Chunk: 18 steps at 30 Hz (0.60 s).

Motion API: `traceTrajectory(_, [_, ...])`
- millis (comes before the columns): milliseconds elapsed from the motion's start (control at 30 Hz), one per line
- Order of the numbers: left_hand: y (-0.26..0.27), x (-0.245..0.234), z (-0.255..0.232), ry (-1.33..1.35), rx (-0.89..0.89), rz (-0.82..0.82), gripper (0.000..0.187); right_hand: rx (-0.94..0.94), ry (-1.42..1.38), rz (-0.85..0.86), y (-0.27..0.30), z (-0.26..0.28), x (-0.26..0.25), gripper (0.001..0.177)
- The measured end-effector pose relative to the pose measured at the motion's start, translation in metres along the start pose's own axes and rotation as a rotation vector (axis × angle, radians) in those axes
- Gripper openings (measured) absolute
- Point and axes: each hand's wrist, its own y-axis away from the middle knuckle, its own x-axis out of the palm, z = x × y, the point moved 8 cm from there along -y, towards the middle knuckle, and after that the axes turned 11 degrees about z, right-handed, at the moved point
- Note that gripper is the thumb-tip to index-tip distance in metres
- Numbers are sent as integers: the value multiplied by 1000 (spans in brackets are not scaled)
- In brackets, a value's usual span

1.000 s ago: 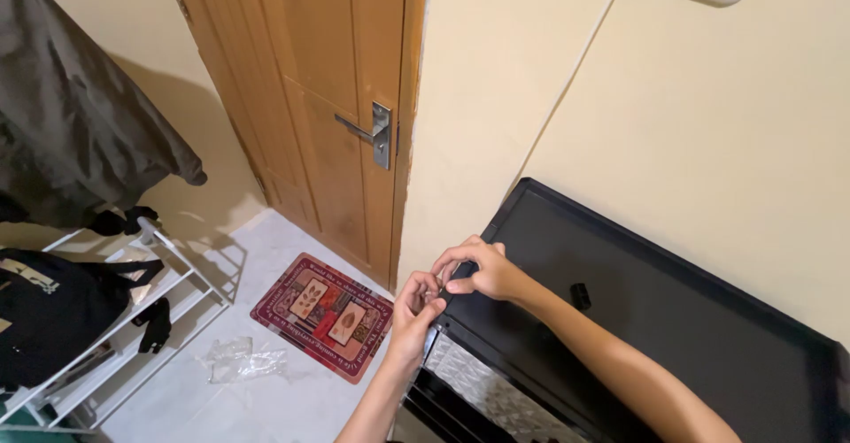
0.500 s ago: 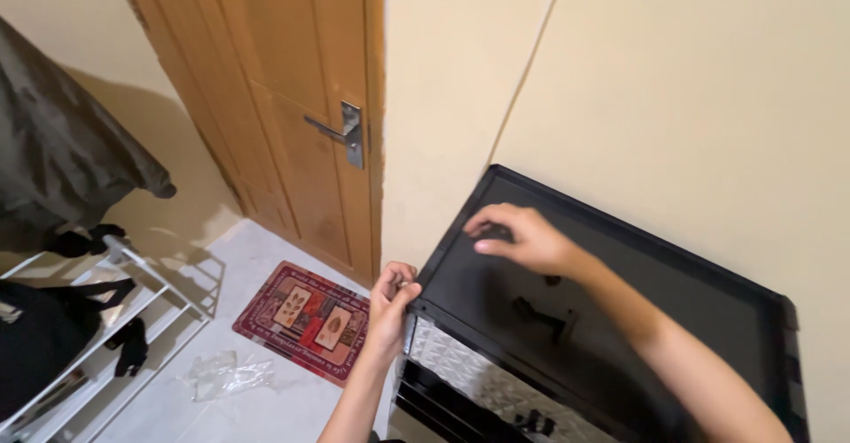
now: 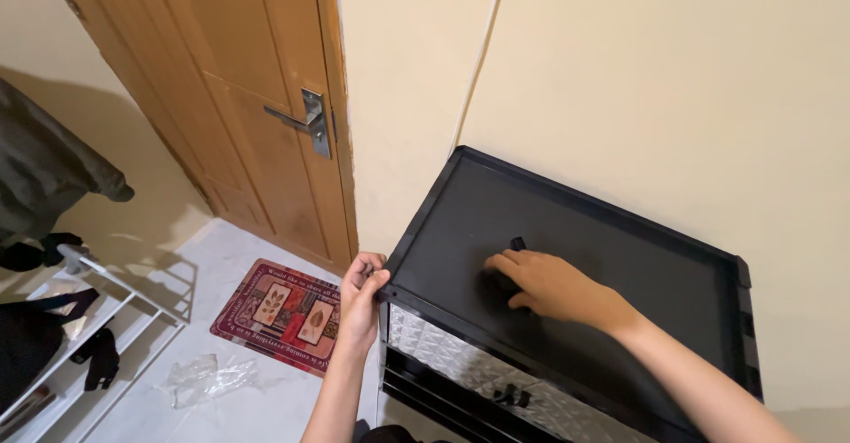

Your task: The recorder is assembling a black and white plastic storage cabinet by attaching clips and handles.

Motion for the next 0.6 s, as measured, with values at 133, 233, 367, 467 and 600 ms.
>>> traceTrajectory(133, [0,-1,-1,-5,-11,-30,16,-75,-61,-77,5,-12,-2,59])
traceTrajectory(233, [-1,-1,-6,-26,-2,-26,15,-56,-131,-87,4,-15,-15,51])
traceTrajectory(367, [-1,6,-31,-272,-9,-41,14,103,-566,-180,8,-37,-31,37])
traceTrajectory(467, [-4,20,-54,-528,84,-53,13,66,-968,-249,4,-38,-37,31])
traceTrajectory(600, [-2,91,-103,-934,295,114,15,-103,-1257,-262,-12,-23,-40,28])
